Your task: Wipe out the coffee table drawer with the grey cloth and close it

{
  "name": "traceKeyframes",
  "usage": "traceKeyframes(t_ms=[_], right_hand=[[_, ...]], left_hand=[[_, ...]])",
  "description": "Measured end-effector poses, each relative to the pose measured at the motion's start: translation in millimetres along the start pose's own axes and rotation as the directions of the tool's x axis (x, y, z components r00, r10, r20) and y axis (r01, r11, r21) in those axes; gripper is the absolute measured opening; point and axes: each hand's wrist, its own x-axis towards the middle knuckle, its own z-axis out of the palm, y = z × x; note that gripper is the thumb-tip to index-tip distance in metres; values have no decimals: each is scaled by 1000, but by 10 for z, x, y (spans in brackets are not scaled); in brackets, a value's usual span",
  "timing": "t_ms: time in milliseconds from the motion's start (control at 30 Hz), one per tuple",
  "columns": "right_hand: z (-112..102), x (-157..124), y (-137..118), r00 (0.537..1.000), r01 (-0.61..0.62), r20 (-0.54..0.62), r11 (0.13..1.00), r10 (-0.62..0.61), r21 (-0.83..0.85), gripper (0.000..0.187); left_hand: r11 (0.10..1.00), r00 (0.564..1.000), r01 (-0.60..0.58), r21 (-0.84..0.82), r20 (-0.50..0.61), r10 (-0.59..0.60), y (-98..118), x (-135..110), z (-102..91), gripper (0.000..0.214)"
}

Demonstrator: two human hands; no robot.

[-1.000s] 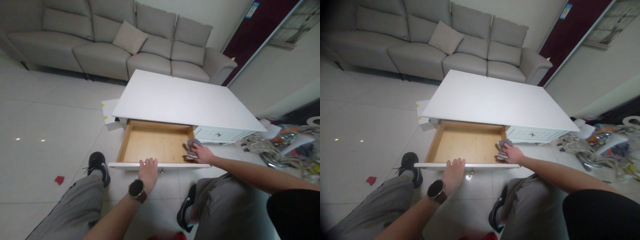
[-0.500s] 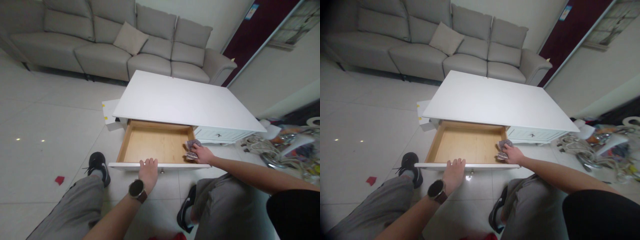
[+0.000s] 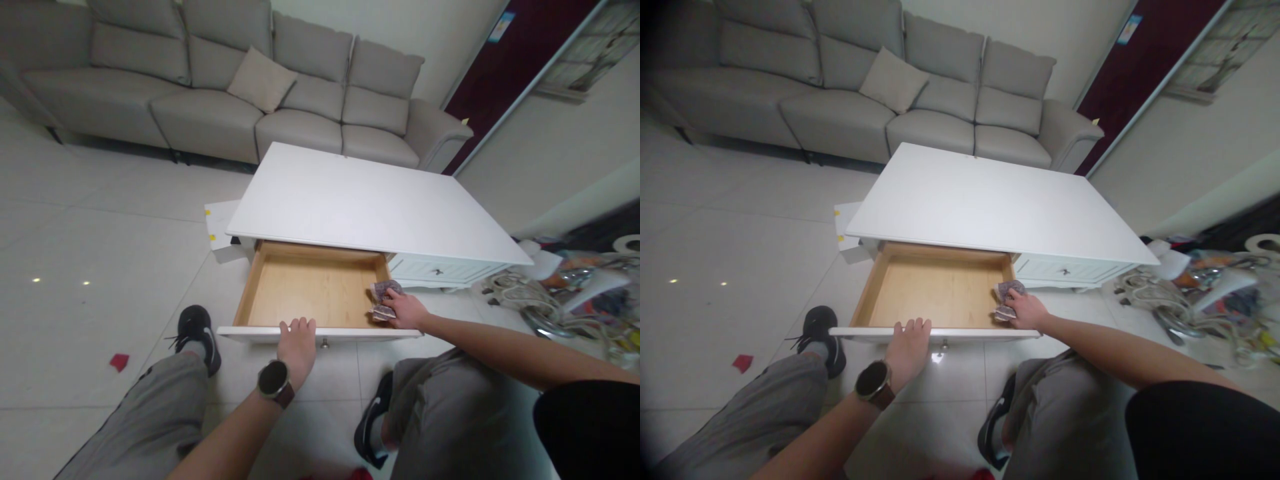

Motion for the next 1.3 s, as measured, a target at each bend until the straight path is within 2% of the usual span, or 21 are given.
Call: traceKeyframes(t_ms=[633, 1200, 1300], right_hand=[[53, -1, 34, 1000, 4, -8, 1000, -4, -3, 37], [-16, 1, -23, 1000, 4, 20, 1000, -4, -4, 30], [-18, 0, -31, 1000, 8, 19, 1000, -8, 6, 34]], left_hand=[[1000, 1000, -7, 22, 10, 7, -1, -15, -21, 39], [1000, 1000, 16, 6, -7, -16, -8, 20, 37, 43], [1000, 1000, 19, 8, 6, -19, -10, 29, 39, 44]])
